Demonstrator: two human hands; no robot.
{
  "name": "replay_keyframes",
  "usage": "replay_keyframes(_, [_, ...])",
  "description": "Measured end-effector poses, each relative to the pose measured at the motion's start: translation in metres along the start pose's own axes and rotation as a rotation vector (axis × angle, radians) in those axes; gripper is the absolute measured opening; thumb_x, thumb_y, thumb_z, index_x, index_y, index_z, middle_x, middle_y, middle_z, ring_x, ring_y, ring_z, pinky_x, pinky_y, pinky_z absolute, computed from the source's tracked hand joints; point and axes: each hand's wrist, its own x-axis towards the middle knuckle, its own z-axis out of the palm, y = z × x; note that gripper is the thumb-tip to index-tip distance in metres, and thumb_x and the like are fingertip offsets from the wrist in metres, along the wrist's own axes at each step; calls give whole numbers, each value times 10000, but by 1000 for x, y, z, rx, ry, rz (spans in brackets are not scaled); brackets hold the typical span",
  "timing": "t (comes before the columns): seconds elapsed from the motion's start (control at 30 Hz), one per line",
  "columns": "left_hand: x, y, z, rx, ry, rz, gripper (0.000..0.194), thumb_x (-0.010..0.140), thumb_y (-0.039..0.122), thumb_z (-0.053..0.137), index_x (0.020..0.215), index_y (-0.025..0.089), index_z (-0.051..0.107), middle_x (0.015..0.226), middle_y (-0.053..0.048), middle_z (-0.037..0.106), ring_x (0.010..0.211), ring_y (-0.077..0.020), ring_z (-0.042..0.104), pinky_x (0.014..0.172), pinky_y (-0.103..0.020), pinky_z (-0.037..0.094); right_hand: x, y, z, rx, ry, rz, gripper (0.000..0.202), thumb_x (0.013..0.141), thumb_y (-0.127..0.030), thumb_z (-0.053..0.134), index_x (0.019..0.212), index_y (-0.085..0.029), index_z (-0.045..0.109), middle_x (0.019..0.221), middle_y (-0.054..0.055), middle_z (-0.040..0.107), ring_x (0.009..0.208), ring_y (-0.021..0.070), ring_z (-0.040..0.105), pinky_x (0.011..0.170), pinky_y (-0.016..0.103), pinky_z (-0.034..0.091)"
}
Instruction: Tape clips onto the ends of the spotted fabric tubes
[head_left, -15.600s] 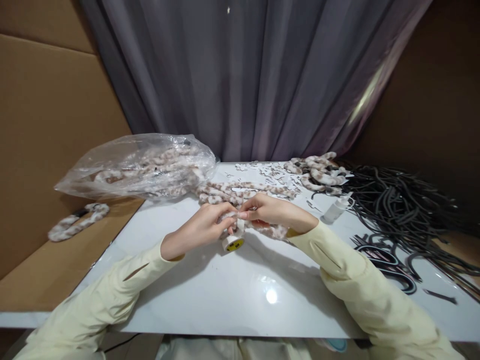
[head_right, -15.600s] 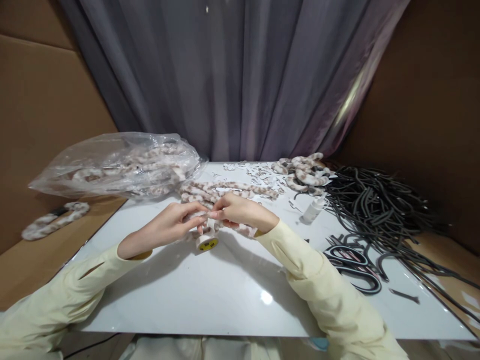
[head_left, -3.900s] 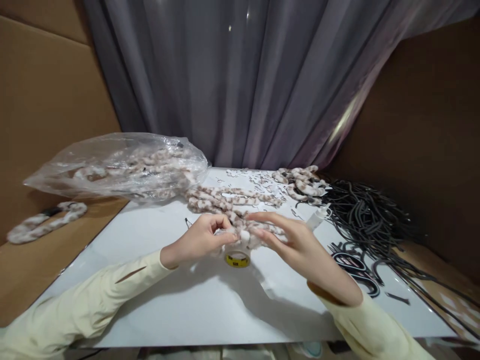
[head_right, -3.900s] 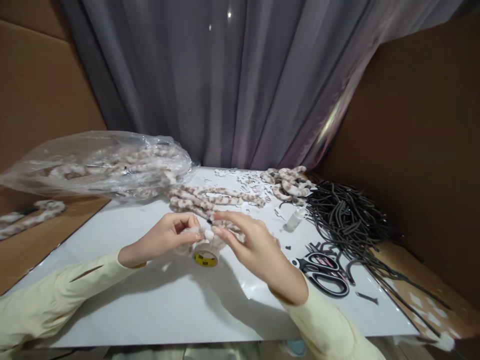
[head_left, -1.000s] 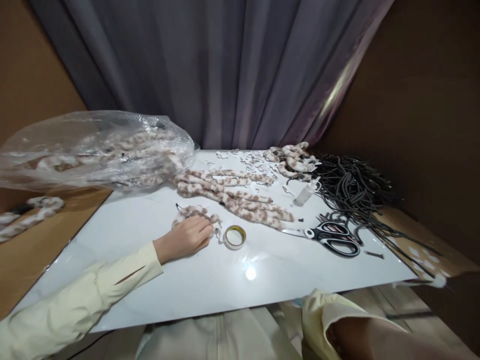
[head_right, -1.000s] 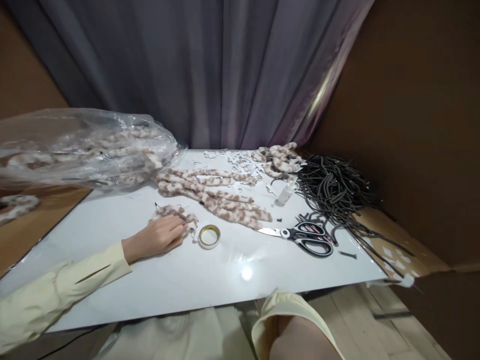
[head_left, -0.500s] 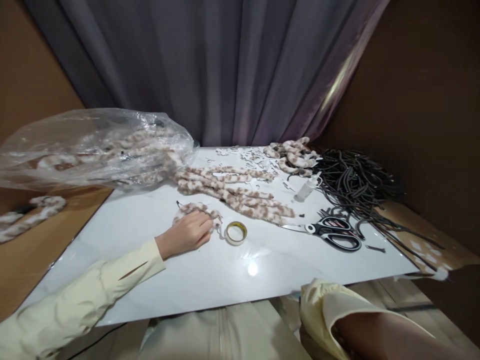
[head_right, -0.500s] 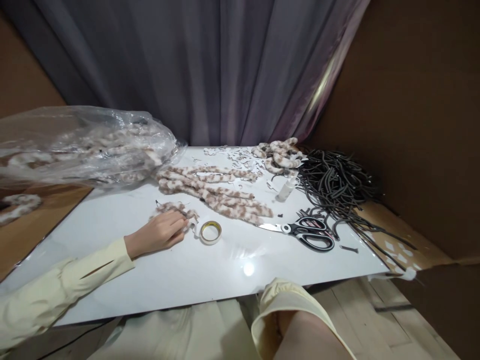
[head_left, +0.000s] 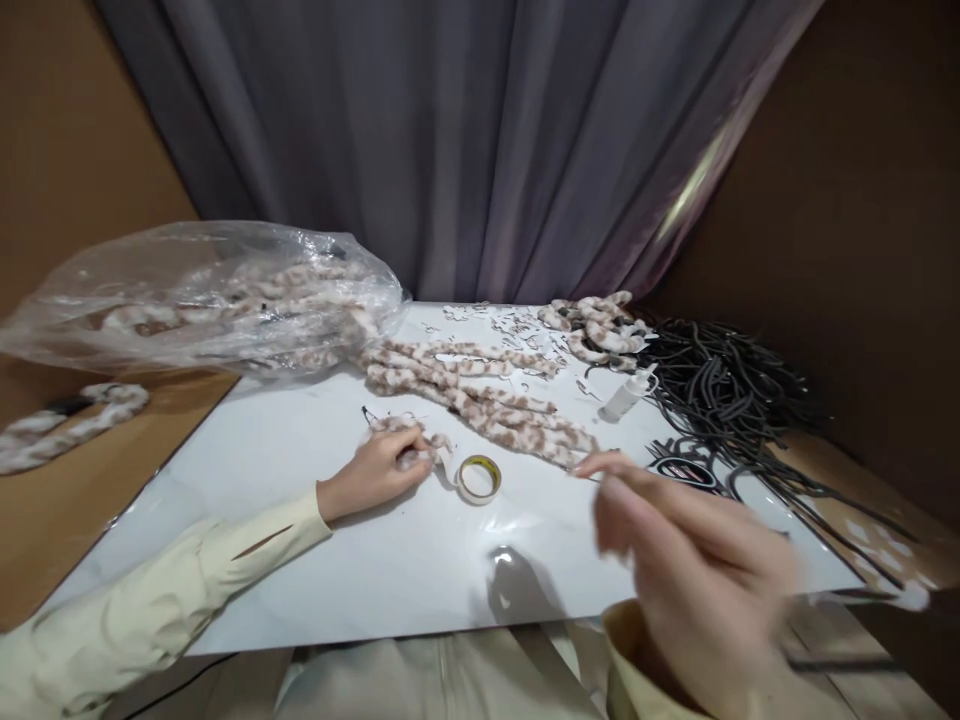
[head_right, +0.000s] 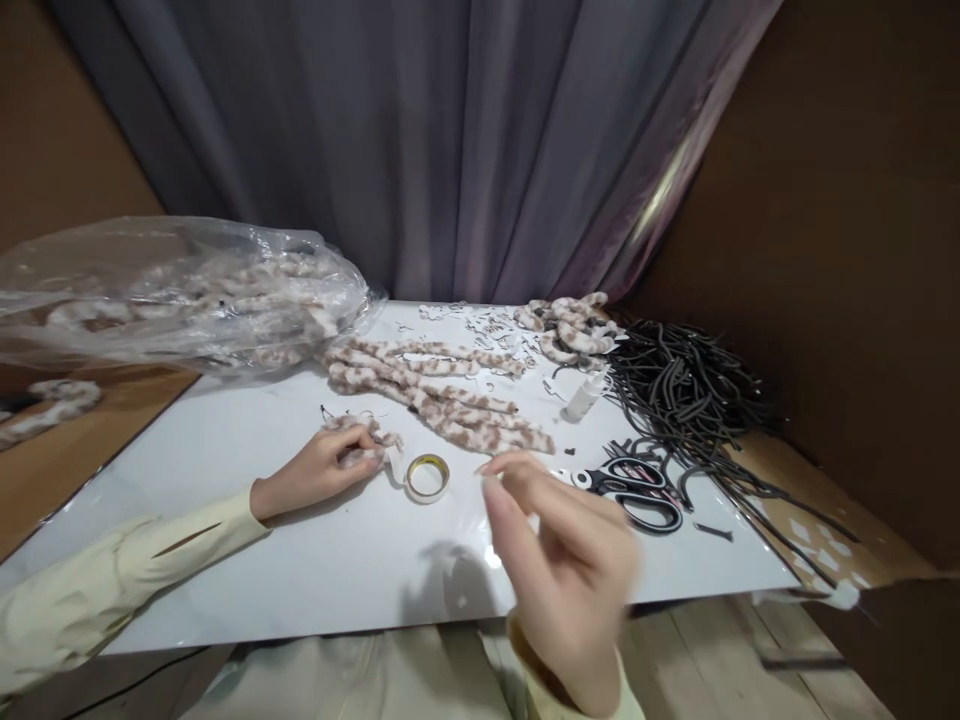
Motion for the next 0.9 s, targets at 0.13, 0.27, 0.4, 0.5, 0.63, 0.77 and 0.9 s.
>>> replay_keyframes(0.13, [1,12,-5,-248,-10,-159,148,775,259,532,662,177,481,697,8,544,685,-144,497,641,-248,374,24,30,48,-386,-403,27,86,808,-249,615,816,-172,576,778,47,615,754,197,572,659,319,457])
replay_keyframes(0.27, [0,17,-8,-403,-32,-236,154,768,268,549,673,177,468,670,29,523,645,-125,464,613,-237,357,12,54,71,-625,-597,15,129,764,-172,644,869,-166,570,934,85,607,895,248,541,752,373,457])
replay_keyframes(0.4, [-2,16,-9,-393,-21,-235,149,757,265,559,674,174,473,665,35,502,641,-119,435,604,-231,334,6,62,72,-698,-623,-62,185,798,-58,532,937,-173,573,1005,91,583,933,234,508,775,365,451])
replay_keyframes(0.5, [-2,15,-11,-320,-16,-203,129,755,249,545,671,171,486,650,37,494,626,-114,421,596,-227,322,8,65,68,-702,-630,-108,208,803,-33,487,917,-177,584,995,92,574,941,237,484,772,367,437])
replay_keyframes(0.63, [-1,19,-17,-253,-31,-155,67,747,217,516,712,168,547,652,33,521,600,-109,423,584,-222,322,15,67,62,-660,-630,-103,174,801,-42,463,831,-169,578,935,95,566,940,250,475,799,403,399])
replay_keyframes(0.77, [2,24,-27,-386,-143,-193,65,732,198,510,746,172,568,664,31,552,601,-112,482,578,-209,360,25,62,52,-440,-778,-6,171,799,-45,421,805,-169,538,847,65,571,794,189,513,726,325,411])
replay_keyframes(0.9, [6,27,-39,-480,-319,-196,59,715,180,533,758,170,572,645,34,559,577,-106,501,541,-192,374,43,54,42,-294,-912,179,162,797,-101,424,862,-165,558,746,22,592,606,134,490,577,255,382])
